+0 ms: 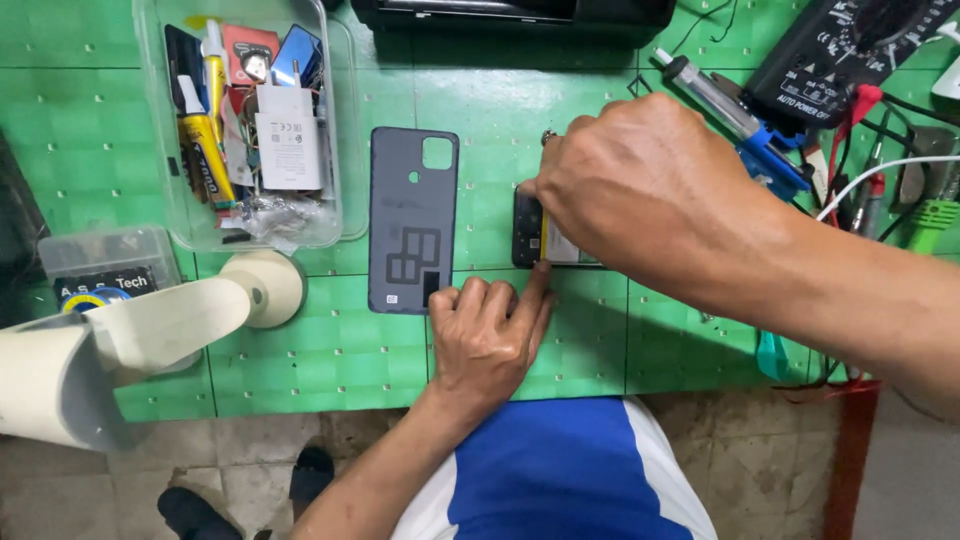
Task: A person uses a screwdriver to work on the internal components and motherboard of a disassembled smartphone.
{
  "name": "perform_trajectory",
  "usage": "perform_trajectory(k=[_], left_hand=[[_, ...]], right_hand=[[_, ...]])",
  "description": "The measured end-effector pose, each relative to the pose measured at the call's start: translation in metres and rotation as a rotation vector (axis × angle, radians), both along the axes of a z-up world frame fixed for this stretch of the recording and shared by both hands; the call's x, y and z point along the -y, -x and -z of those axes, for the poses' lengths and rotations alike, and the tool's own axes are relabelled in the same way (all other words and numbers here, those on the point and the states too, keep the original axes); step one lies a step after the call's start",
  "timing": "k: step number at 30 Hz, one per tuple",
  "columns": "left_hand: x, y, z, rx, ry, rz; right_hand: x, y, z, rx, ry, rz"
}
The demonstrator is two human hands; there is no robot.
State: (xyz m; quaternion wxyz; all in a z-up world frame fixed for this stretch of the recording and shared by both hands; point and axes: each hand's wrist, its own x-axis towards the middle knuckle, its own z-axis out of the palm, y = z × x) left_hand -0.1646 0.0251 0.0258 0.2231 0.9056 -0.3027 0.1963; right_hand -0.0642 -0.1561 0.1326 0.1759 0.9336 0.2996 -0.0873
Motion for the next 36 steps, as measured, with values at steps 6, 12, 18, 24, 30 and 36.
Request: perform_trajectory(k=[6, 12, 18, 24, 30, 36], left_hand=[[0.0, 0.0, 0.0, -0.011, -0.023, -0.003], [-0.001, -0.001, -0.005, -0.004, -0.023, 0.002], [0.001, -0.003, -0.007, -0.01, -0.004, -0.022], [0.0, -0.004, -0.006, -0.035, -0.02, -0.019], [-0.002, -0.004, -0.005, -0.098, -0.025, 0.003], [-0.002, -0.005, -0.006, -0.106, -0.033, 0.007]], right_hand=[[-0.005, 0.004, -0.01, 0.078, 0.141, -0.108], [-0.001, 0.006, 0.0, 0.101, 0.128, -0.126], [-0.007, 0.006, -0.005, 0.136, 0.183, -0.128], [-0.008, 0.004, -0.013, 0.107, 0.196, -0.15], [0.0, 0.003, 0.0, 0.023, 0.185, -0.055], [-0.006, 0.005, -0.017, 0.064, 0.231, -0.116]])
